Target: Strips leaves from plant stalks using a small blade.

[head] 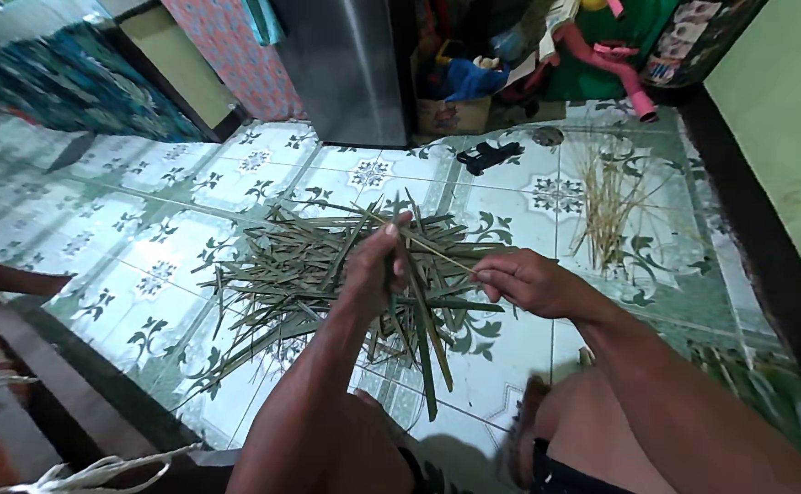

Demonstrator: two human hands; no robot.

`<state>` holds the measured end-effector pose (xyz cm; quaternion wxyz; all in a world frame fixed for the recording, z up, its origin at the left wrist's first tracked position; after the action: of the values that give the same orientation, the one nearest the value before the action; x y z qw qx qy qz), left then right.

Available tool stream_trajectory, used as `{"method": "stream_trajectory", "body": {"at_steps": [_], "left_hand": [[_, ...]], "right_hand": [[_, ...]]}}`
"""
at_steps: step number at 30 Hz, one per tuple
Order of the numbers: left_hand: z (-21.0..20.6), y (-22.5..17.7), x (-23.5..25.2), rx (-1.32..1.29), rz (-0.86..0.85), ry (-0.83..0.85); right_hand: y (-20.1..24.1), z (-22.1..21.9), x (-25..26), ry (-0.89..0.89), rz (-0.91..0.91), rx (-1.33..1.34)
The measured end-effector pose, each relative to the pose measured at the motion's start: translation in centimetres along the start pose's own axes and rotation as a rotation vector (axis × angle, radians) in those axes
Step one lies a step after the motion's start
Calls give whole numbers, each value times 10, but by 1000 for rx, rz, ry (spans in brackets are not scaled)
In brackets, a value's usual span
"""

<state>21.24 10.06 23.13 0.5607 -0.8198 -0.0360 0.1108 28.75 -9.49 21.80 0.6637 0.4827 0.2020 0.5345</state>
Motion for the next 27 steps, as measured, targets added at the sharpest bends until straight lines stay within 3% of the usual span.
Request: {"method": "stream_trajectory", "body": {"at_steps": [6,10,13,17,19,23,27], "left_hand": [[49,-35,-2,-51,-128,-205],[52,-20,-1,-34,-84,-238],[22,6,1,121,-10,-134],[-49,42,-7,323,136,127],[-50,39,-8,227,148,115],[-6,1,2,-25,4,30],[-30,29,-4,116,156,160]], "right_hand": [[-6,14,-13,-15,-45,-24],[-16,16,-11,-61,-174,17],[-14,13,-4,-92,-188,59],[-2,-1,5,-93,-146,87],[2,-3,5,-71,-87,49],[-1,4,-1,-55,-38,45],[-1,1,1,-32,-10,18]]}}
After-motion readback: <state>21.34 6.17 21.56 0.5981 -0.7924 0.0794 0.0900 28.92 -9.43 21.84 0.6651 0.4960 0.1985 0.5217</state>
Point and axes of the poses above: each hand's wrist, its own x-axis towards the middle knuckle, its own z-axis out of the back of the hand, y = z × x, the point moved 8 cm from there along x, towards the middle knuckle, and after that the axes turned 5 degrees about z, right-handed, at the moved point
